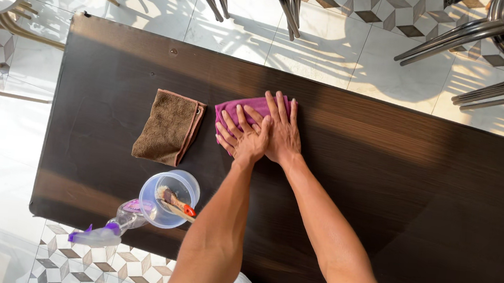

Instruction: The person wipes a dark wooden table with two different cloths and then applies a liquid substance to the surface using a brush.

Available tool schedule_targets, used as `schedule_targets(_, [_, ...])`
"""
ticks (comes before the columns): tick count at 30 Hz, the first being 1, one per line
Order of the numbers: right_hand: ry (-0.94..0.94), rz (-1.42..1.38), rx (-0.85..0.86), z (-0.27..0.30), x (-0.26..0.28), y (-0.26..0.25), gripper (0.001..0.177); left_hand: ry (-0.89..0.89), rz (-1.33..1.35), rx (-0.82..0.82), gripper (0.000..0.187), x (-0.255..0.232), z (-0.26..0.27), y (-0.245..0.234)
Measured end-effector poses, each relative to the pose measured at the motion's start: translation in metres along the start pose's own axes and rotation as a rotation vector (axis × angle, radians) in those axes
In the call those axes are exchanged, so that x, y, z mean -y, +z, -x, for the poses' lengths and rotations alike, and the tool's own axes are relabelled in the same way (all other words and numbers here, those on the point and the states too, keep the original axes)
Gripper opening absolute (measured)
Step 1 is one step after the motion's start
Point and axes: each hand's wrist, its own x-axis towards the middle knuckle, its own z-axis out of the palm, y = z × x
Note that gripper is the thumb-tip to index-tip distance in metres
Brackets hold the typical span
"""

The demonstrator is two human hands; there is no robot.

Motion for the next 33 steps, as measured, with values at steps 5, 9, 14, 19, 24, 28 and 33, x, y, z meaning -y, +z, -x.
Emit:
schedule_targets(5, [0.100, -0.039, -0.096, -0.041, -0.005, 0.002, 0.056, 0.122, -0.056, 0.044, 0.107, -0.015, -0.051, -0.017])
schedule_targets(9, [0.316, -0.059, -0.125, -0.054, 0.008, 0.001, 0.057, 0.302, -0.151, 0.032, 0.106, -0.024, -0.079, -0.030])
schedule_targets(14, [0.449, -0.012, -0.192, -0.073, 0.019, 0.006, 0.057, 0.424, -0.258, 0.082, 0.102, -0.030, -0.105, -0.041])
schedule_targets(19, [0.483, -0.044, -0.161, -0.073, 0.019, 0.008, 0.061, 0.486, -0.233, 0.028, 0.096, -0.032, -0.105, -0.045])
schedule_targets(24, [0.374, -0.015, -0.157, -0.056, 0.008, 0.009, 0.060, 0.417, -0.174, -0.162, 0.091, -0.032, -0.072, -0.024])
schedule_targets(28, [0.328, 0.045, -0.148, -0.009, 0.018, 0.015, 0.058, 0.380, -0.214, -0.186, 0.091, -0.010, -0.029, -0.005])
schedule_targets(33, [0.317, -0.033, -0.123, 0.069, 0.031, 0.010, 0.066, 0.379, -0.170, -0.188, 0.091, 0.019, 0.045, 0.017])
